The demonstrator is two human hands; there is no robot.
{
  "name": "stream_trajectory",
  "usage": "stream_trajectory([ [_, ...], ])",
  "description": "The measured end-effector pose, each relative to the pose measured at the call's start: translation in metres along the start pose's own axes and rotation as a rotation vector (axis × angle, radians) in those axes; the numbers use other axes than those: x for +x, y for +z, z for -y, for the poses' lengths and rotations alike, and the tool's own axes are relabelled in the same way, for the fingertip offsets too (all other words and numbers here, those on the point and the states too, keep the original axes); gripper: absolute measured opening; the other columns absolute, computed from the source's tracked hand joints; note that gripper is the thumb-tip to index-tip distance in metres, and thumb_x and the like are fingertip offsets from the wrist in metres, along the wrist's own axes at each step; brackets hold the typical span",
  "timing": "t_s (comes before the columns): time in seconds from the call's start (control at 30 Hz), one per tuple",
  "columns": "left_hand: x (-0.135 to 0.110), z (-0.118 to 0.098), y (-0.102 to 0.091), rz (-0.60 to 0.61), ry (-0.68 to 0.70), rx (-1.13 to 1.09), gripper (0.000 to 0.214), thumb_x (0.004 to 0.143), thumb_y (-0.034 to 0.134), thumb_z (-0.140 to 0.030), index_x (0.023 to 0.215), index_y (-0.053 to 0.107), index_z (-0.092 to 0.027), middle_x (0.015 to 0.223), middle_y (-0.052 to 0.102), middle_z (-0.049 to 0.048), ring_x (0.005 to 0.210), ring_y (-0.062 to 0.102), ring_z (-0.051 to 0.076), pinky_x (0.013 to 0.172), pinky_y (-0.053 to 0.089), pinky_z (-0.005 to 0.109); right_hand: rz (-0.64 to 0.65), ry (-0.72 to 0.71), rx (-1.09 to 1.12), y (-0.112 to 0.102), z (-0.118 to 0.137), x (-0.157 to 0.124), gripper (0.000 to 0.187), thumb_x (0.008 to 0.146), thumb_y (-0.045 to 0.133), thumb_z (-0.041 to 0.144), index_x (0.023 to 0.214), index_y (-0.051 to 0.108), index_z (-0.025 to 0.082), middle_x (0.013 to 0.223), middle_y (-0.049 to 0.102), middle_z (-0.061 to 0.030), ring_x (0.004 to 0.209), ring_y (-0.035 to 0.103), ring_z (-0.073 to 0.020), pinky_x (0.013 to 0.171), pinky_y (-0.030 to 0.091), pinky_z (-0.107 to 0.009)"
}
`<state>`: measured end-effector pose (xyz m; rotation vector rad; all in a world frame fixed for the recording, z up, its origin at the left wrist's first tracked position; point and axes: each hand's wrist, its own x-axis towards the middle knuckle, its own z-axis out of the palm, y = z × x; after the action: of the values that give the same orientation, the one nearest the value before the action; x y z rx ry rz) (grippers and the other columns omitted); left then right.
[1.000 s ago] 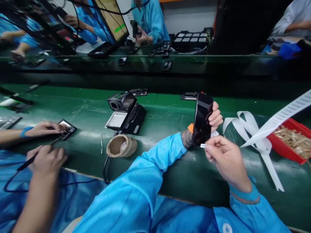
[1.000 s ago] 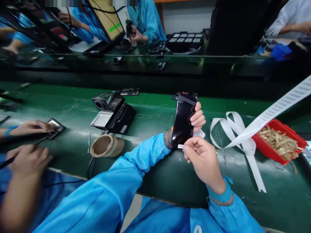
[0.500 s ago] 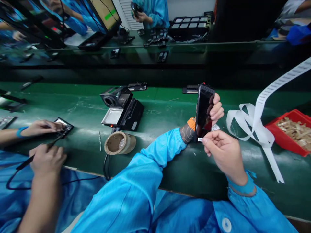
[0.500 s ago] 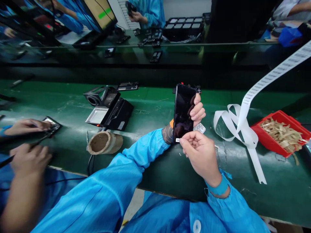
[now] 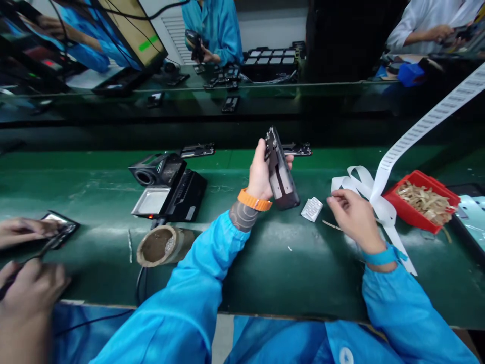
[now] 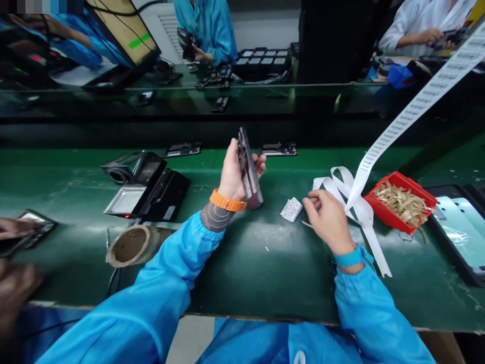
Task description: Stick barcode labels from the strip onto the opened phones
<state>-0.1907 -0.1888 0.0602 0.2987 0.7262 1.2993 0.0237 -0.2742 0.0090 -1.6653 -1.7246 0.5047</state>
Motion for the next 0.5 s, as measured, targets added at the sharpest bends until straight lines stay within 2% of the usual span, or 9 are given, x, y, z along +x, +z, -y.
stream_trajectory([
  [0.07, 0.002, -0.009, -0.007, 0.044, -0.03, -0.021, 0.058, 0.099, 0.039, -0.065, 0.09, 0.065, -0.014, 0.082, 0.073, 0.0077, 0.077, 0.074, 0.019, 0.072, 0.06, 0.03, 0.106, -0.082, -0.109, 0.01, -0.003, 0.004, 0.029, 0.088, 0.06, 0.04, 0.103, 0.066, 0.016, 0.096, 0.071, -0.0137, 0.088, 0.066, -0.0278, 0.083, 0.05, -0.041],
  [0.1, 0.002, -0.011, -0.009, 0.09, -0.033, -0.045, 0.061, 0.1, 0.035, -0.066, 0.096, 0.067, -0.014, 0.092, 0.075, 0.0095, 0.086, 0.074, 0.021, 0.08, 0.061, 0.035, 0.148, -0.097, -0.149, 0.016, -0.003, 0.005, 0.027, 0.087, 0.059, 0.037, 0.102, 0.066, 0.016, 0.097, 0.07, -0.0147, 0.092, 0.065, -0.0296, 0.084, 0.049, -0.043],
  [0.2, -0.002, -0.007, -0.013, 0.235, -0.075, -0.049, 0.059, 0.101, 0.033, -0.062, 0.111, 0.066, -0.013, 0.108, 0.075, 0.0116, 0.094, 0.074, 0.023, 0.091, 0.059, 0.046, 0.23, 0.003, -0.091, 0.023, -0.003, 0.005, 0.013, 0.085, 0.057, 0.032, 0.085, 0.062, 0.02, 0.08, 0.068, -0.0095, 0.08, 0.064, -0.0266, 0.076, 0.048, -0.04],
  [0.27, -0.008, -0.001, -0.015, 0.371, -0.183, 0.056, 0.056, 0.098, 0.044, -0.06, 0.119, 0.065, -0.012, 0.113, 0.074, 0.0148, 0.09, 0.074, 0.024, 0.088, 0.06, 0.048, 0.23, 0.13, 0.136, 0.018, -0.005, 0.004, 0.015, 0.085, 0.059, 0.036, 0.081, 0.059, 0.021, 0.072, 0.067, -0.0051, 0.068, 0.061, -0.0212, 0.067, 0.047, -0.035],
  [0.37, -0.02, 0.005, -0.018, 0.664, -0.353, 0.328, 0.061, 0.082, 0.072, -0.057, 0.122, 0.065, -0.012, 0.108, 0.074, 0.0174, 0.084, 0.074, 0.028, 0.076, 0.061, 0.043, 0.167, 0.254, 0.541, 0.003, -0.007, 0.002, 0.027, 0.083, 0.067, 0.046, 0.085, 0.06, 0.02, 0.069, 0.066, -0.0009, 0.057, 0.056, -0.0141, 0.054, 0.041, -0.027],
  [0.43, -0.027, 0.005, -0.019, 0.831, -0.44, 0.532, 0.063, 0.074, 0.083, -0.052, 0.12, 0.067, -0.013, 0.098, 0.075, 0.0152, 0.081, 0.073, 0.026, 0.073, 0.06, 0.038, 0.108, 0.295, 0.676, -0.005, -0.006, 0.001, 0.031, 0.081, 0.071, 0.049, 0.085, 0.062, 0.019, 0.061, 0.061, 0.0026, 0.05, 0.048, -0.0105, 0.048, 0.035, -0.023],
  [0.5, -0.032, 0.005, -0.018, 0.903, -0.468, 0.675, 0.059, 0.074, 0.084, -0.051, 0.117, 0.068, -0.014, 0.093, 0.075, 0.0124, 0.08, 0.072, 0.023, 0.074, 0.058, 0.034, 0.058, 0.314, 0.715, -0.01, -0.003, -0.001, 0.033, 0.08, 0.074, 0.05, 0.083, 0.065, 0.018, 0.055, 0.056, 0.0048, 0.047, 0.043, -0.0091, 0.046, 0.031, -0.022],
])
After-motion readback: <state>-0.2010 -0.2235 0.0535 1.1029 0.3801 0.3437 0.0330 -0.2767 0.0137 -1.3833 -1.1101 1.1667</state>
